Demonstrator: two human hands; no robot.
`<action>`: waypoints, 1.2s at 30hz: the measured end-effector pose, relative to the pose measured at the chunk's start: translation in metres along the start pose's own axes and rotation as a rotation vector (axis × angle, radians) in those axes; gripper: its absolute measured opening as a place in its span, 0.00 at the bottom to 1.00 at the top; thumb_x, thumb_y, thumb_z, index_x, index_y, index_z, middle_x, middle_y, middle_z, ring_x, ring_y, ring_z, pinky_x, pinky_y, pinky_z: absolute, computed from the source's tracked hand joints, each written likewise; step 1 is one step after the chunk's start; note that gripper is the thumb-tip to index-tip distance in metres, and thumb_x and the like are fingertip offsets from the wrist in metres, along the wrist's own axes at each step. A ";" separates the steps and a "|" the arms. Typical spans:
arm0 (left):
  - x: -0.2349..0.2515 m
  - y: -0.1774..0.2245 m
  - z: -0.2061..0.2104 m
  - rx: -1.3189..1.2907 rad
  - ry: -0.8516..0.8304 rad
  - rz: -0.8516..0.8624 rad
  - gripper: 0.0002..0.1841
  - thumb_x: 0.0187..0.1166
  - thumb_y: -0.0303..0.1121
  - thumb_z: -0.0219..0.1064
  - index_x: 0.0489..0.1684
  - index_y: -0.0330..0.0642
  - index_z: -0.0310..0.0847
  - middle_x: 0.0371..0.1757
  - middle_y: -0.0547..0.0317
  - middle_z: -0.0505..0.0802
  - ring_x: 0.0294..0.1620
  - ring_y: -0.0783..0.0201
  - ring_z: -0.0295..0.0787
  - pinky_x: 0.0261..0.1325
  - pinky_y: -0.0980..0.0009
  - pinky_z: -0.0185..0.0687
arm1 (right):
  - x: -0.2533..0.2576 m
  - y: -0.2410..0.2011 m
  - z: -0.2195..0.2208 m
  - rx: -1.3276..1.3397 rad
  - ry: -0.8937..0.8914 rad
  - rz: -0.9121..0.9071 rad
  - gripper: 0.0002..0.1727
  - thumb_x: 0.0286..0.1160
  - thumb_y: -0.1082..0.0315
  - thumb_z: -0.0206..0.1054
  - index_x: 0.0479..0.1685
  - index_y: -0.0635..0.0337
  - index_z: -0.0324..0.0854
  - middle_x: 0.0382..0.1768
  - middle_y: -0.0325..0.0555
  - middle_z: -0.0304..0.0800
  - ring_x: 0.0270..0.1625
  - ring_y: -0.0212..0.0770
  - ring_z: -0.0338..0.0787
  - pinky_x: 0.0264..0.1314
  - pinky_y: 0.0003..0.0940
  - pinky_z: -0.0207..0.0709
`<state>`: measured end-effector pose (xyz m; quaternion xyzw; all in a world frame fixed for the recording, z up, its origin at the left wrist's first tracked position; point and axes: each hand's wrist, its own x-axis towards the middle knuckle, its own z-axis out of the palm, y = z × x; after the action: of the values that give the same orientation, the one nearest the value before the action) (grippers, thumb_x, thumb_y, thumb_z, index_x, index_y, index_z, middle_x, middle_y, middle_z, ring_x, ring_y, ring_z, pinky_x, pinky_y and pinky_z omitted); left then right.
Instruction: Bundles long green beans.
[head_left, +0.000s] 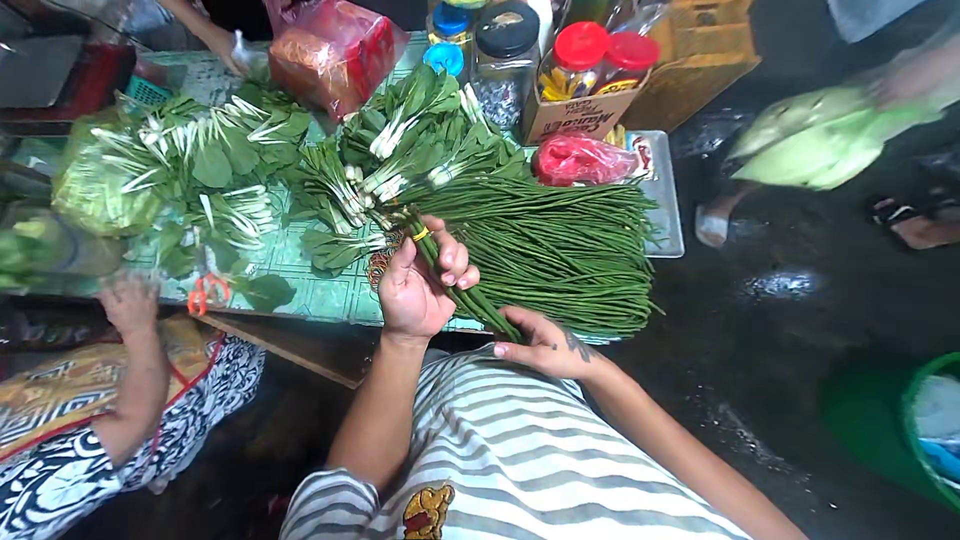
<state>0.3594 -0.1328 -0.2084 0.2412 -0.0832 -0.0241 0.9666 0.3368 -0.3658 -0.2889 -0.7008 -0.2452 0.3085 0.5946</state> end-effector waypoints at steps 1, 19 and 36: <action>0.000 -0.001 0.000 0.005 0.001 0.002 0.20 0.89 0.53 0.47 0.61 0.52 0.78 0.32 0.61 0.82 0.27 0.63 0.80 0.33 0.67 0.80 | 0.000 0.001 0.001 -0.005 0.002 0.011 0.22 0.76 0.51 0.74 0.59 0.57 0.82 0.42 0.37 0.89 0.42 0.28 0.86 0.48 0.28 0.83; -0.001 -0.007 0.002 0.260 0.047 -0.046 0.21 0.94 0.41 0.42 0.76 0.45 0.72 0.44 0.57 0.83 0.33 0.66 0.80 0.36 0.71 0.82 | 0.008 -0.059 0.004 -0.498 0.515 -0.329 0.25 0.80 0.50 0.69 0.69 0.55 0.84 0.58 0.48 0.84 0.60 0.40 0.85 0.62 0.41 0.85; -0.011 -0.031 0.028 0.467 0.025 -0.026 0.10 0.90 0.29 0.54 0.62 0.42 0.75 0.40 0.52 0.83 0.29 0.65 0.80 0.35 0.68 0.83 | 0.065 -0.108 -0.036 -0.968 0.756 -0.820 0.09 0.78 0.63 0.64 0.37 0.59 0.85 0.37 0.48 0.88 0.45 0.46 0.88 0.50 0.43 0.80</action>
<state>0.3440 -0.1727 -0.2002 0.4596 -0.0713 -0.0136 0.8852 0.4100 -0.3259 -0.1880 -0.7953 -0.3745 -0.3437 0.3305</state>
